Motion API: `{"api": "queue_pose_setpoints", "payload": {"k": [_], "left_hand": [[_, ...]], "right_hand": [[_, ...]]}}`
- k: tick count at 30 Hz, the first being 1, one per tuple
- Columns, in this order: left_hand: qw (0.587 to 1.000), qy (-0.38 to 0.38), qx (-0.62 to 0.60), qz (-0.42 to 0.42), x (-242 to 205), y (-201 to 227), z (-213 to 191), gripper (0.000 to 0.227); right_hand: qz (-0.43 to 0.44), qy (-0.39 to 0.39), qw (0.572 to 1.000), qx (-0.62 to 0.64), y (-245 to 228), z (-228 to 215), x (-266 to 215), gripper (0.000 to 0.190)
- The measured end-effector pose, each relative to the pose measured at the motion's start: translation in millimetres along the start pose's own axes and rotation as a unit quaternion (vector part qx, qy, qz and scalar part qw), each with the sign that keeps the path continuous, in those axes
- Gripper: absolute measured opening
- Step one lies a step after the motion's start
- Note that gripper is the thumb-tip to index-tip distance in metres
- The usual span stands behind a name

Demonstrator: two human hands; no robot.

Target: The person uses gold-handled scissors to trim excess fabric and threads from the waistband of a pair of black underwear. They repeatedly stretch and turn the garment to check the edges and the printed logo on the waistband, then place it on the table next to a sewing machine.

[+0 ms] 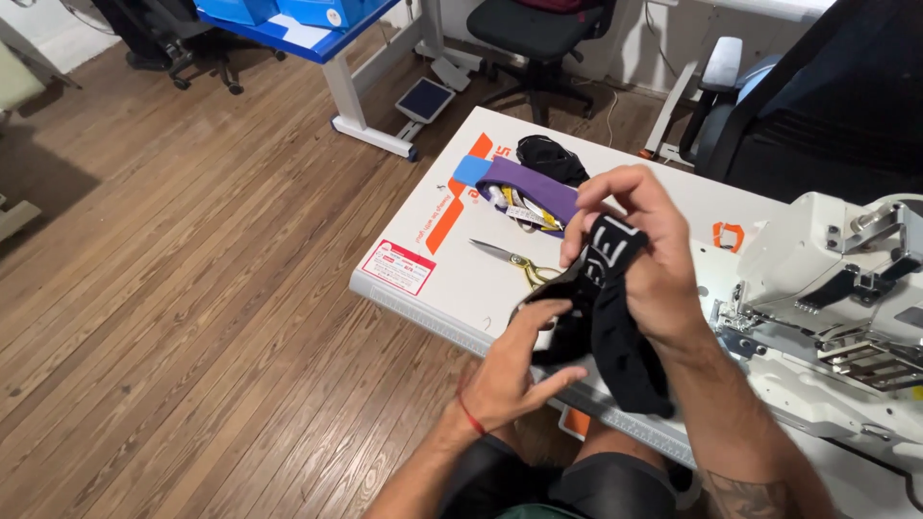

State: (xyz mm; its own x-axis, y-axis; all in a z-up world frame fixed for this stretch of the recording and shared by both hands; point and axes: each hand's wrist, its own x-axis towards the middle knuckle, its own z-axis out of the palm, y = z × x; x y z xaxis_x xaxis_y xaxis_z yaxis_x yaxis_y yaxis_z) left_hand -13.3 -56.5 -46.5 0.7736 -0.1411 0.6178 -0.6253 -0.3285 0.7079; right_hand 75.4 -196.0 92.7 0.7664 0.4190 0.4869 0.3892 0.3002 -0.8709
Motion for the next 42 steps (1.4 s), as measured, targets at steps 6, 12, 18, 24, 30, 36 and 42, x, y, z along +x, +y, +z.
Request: {"api": "queue_pose_setpoints", "payload": {"k": [6, 12, 18, 24, 30, 36, 42], "left_hand": [[0.996, 0.027, 0.012, -0.079, -11, -15, 8, 0.057], [0.993, -0.073, 0.090, -0.008, -15, -9, -97, 0.020], [0.998, 0.034, -0.057, 0.008, -31, 3, -206, 0.023], [0.997, 0.031, -0.071, 0.017, 2, 41, -209, 0.047], [1.000, 0.001, 0.001, -0.025, 19, 69, -232, 0.039], [0.989, -0.080, -0.096, -0.080, 25, 60, -257, 0.032], [0.976, 0.016, -0.215, 0.038, 27, 37, -248, 0.051]], "right_hand": [[-0.011, 0.030, 0.998, 0.058, 2, -13, 1, 0.006], [0.027, -0.064, 0.985, -0.156, -18, -66, -1, 0.012], [0.123, -0.351, 0.825, -0.426, -29, -111, 4, 0.068], [0.068, -0.379, 0.900, -0.207, -2, -74, 2, 0.020], [0.072, -0.273, 0.959, -0.028, 6, -78, -4, 0.020], [0.146, -0.166, 0.972, 0.074, 24, -107, -8, 0.027], [0.140, -0.096, 0.964, 0.202, 34, -110, -5, 0.020]]}}
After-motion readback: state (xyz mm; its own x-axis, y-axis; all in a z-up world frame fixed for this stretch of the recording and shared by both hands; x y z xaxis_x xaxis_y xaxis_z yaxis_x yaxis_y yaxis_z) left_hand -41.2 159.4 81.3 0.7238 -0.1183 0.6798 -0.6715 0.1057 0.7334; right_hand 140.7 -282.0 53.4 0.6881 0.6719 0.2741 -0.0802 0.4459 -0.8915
